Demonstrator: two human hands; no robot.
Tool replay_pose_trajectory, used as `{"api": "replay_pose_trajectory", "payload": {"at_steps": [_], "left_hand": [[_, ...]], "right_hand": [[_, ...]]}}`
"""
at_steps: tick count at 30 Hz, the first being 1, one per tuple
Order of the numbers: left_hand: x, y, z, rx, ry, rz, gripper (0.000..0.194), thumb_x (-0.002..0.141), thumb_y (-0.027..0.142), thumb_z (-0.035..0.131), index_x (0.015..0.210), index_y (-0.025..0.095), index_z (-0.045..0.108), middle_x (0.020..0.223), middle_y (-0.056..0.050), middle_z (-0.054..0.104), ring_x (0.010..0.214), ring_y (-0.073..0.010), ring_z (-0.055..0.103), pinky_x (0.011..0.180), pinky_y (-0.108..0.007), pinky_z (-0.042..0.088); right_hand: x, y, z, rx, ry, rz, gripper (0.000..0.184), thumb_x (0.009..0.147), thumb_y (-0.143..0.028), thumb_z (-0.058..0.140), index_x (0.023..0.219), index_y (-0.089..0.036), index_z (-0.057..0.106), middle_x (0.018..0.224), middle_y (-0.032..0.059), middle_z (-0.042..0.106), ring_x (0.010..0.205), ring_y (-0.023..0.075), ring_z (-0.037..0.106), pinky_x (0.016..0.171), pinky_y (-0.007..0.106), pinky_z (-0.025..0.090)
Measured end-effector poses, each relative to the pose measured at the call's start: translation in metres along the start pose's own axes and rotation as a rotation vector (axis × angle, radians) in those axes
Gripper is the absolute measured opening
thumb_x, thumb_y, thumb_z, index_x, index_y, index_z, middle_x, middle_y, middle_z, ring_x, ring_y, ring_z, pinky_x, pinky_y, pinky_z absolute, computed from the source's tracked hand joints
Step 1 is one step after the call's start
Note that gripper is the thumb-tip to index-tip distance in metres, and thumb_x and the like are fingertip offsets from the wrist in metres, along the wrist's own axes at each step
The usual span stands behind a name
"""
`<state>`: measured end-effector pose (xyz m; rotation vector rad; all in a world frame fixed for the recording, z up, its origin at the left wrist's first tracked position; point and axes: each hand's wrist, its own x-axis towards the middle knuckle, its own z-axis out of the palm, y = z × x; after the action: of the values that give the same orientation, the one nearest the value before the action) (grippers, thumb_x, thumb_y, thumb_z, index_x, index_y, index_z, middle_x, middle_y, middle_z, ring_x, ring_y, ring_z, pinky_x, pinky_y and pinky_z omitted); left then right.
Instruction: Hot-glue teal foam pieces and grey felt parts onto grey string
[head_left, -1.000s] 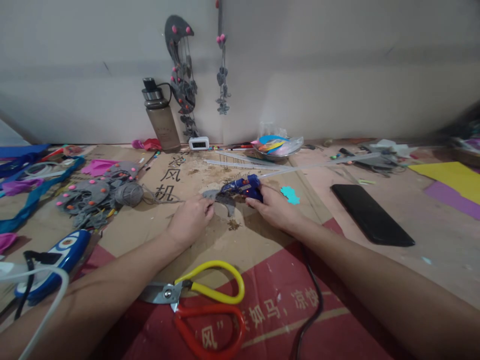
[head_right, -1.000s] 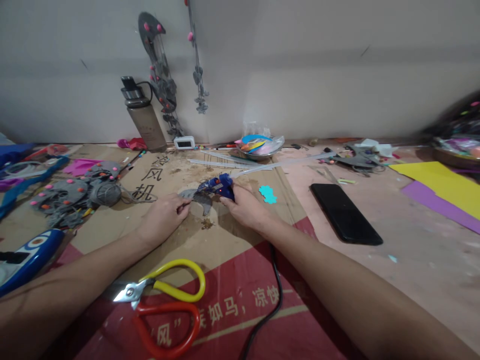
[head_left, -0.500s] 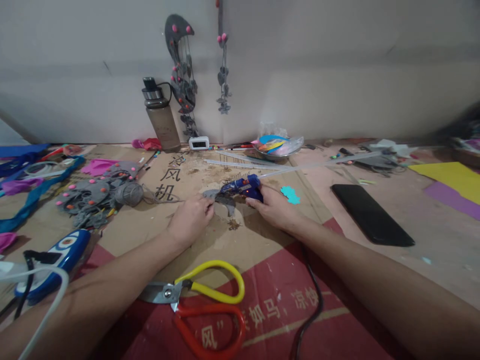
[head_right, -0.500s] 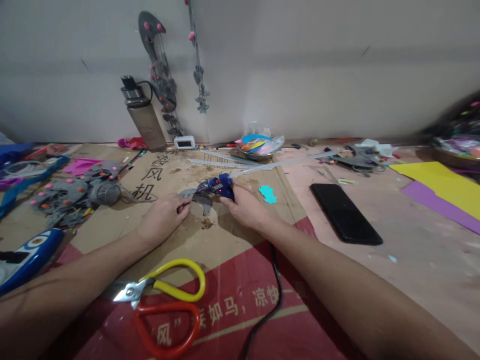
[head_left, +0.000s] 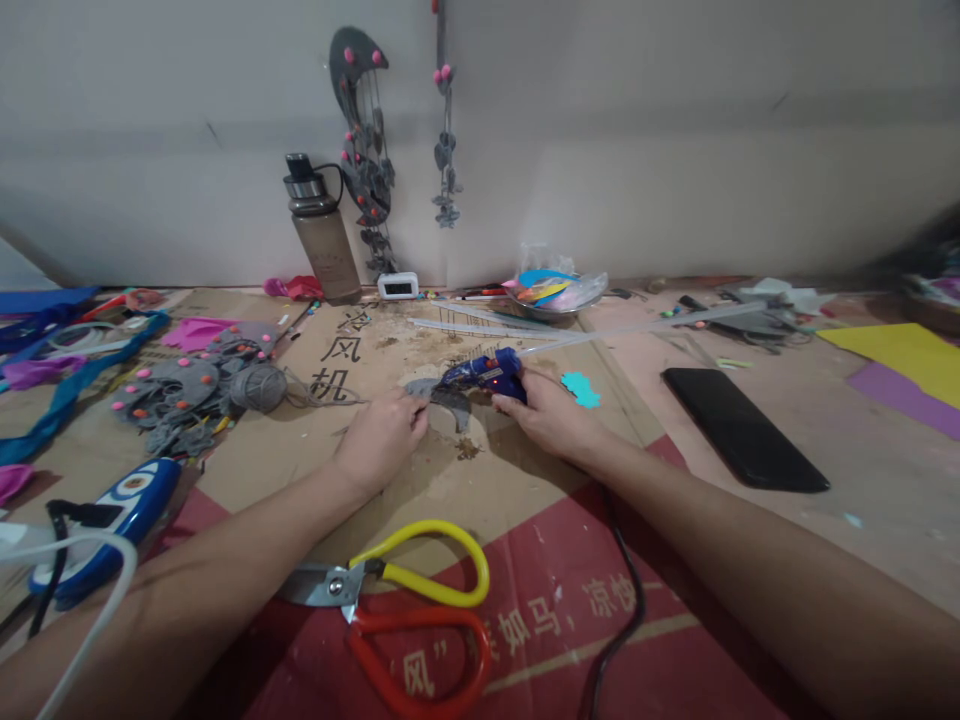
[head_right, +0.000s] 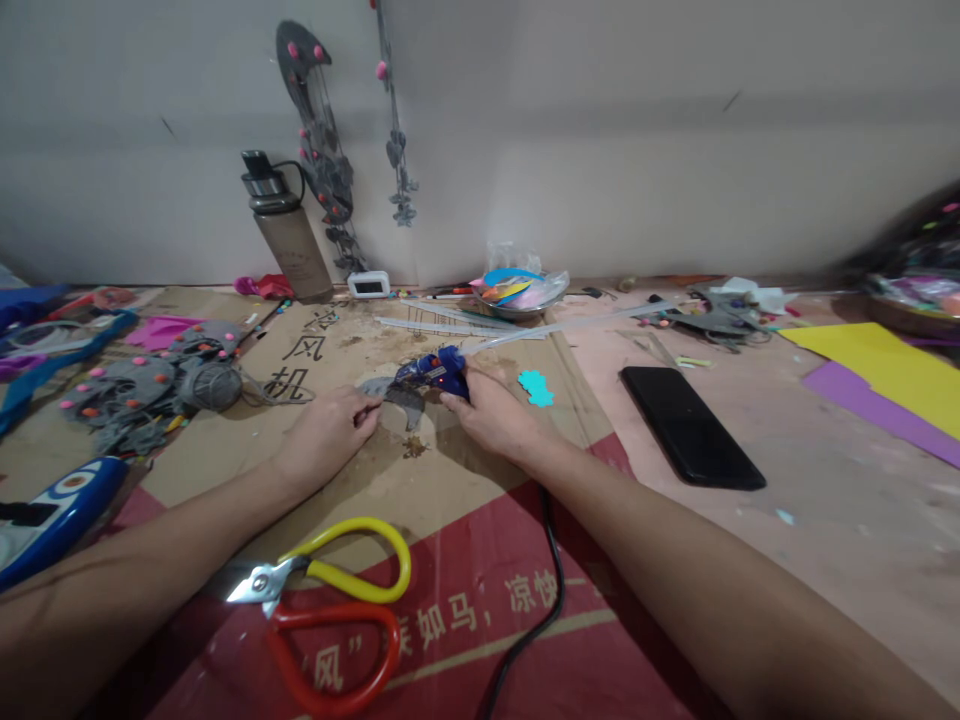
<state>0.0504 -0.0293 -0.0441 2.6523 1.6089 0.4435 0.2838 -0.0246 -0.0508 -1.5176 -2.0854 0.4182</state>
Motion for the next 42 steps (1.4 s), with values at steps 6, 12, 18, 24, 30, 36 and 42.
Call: {"api": "replay_pose_trajectory", "payload": {"at_steps": [6, 12, 18, 24, 30, 36, 42], "left_hand": [[0.001, 0.0, 0.0, 0.018, -0.013, -0.016, 0.03, 0.088, 0.026, 0.044, 0.099, 0.015, 0.07, 0.091, -0.008, 0.069, 0.086, -0.0199, 0.062, 0.082, -0.032, 0.047], [0.001, 0.0, 0.0, 0.004, -0.007, -0.009, 0.03, 0.088, 0.024, 0.044, 0.099, 0.013, 0.07, 0.091, -0.009, 0.069, 0.086, -0.0204, 0.062, 0.082, -0.032, 0.047], [0.0, 0.001, 0.0, 0.003, -0.013, -0.03, 0.03, 0.088, 0.026, 0.044, 0.1, 0.014, 0.07, 0.089, -0.009, 0.069, 0.086, -0.0199, 0.062, 0.082, -0.032, 0.047], [0.0, 0.0, 0.0, 0.009, -0.012, -0.009, 0.03, 0.088, 0.026, 0.044, 0.097, 0.016, 0.07, 0.09, -0.008, 0.069, 0.088, -0.0195, 0.062, 0.084, -0.032, 0.047], [0.0, 0.0, 0.0, 0.001, -0.026, -0.006, 0.029, 0.088, 0.025, 0.044, 0.098, 0.015, 0.07, 0.091, -0.009, 0.069, 0.087, -0.0194, 0.062, 0.084, -0.032, 0.047], [0.0, 0.0, 0.0, 0.024, -0.018, -0.001, 0.028, 0.088, 0.025, 0.044, 0.095, 0.016, 0.07, 0.09, -0.008, 0.069, 0.087, -0.0191, 0.061, 0.082, -0.031, 0.046], [0.001, -0.001, 0.0, 0.02, -0.006, 0.015, 0.029, 0.088, 0.025, 0.043, 0.091, 0.016, 0.07, 0.087, -0.008, 0.068, 0.085, -0.0196, 0.061, 0.081, -0.031, 0.046]], "right_hand": [[-0.002, -0.01, -0.003, -0.026, -0.031, 0.006, 0.031, 0.086, -0.031, 0.05, 0.113, -0.017, 0.054, 0.103, 0.0108, 0.064, 0.094, 0.0249, 0.057, 0.078, 0.032, 0.041], [0.001, -0.005, 0.0, -0.071, -0.01, -0.017, 0.032, 0.086, -0.032, 0.049, 0.114, -0.017, 0.052, 0.108, 0.0114, 0.063, 0.098, 0.0271, 0.055, 0.082, 0.035, 0.041], [0.0, -0.004, -0.001, -0.03, -0.014, -0.023, 0.031, 0.086, -0.033, 0.048, 0.113, -0.016, 0.052, 0.106, 0.0112, 0.063, 0.096, 0.0254, 0.056, 0.08, 0.033, 0.041], [0.0, -0.004, -0.002, -0.066, -0.018, -0.015, 0.029, 0.086, -0.032, 0.05, 0.11, -0.017, 0.054, 0.101, 0.0106, 0.064, 0.093, 0.0249, 0.056, 0.078, 0.033, 0.04], [0.0, 0.0, -0.001, -0.037, 0.011, -0.029, 0.027, 0.086, -0.034, 0.049, 0.107, -0.017, 0.055, 0.098, 0.0096, 0.064, 0.086, 0.0226, 0.056, 0.074, 0.031, 0.041], [0.001, 0.0, 0.0, -0.06, 0.002, -0.034, 0.028, 0.084, -0.031, 0.051, 0.108, -0.017, 0.056, 0.097, 0.0103, 0.064, 0.089, 0.0242, 0.055, 0.076, 0.033, 0.041], [0.001, 0.003, 0.0, 0.001, 0.027, -0.053, 0.023, 0.084, -0.033, 0.051, 0.099, -0.017, 0.058, 0.092, 0.0082, 0.063, 0.084, 0.0214, 0.056, 0.074, 0.031, 0.041]]}}
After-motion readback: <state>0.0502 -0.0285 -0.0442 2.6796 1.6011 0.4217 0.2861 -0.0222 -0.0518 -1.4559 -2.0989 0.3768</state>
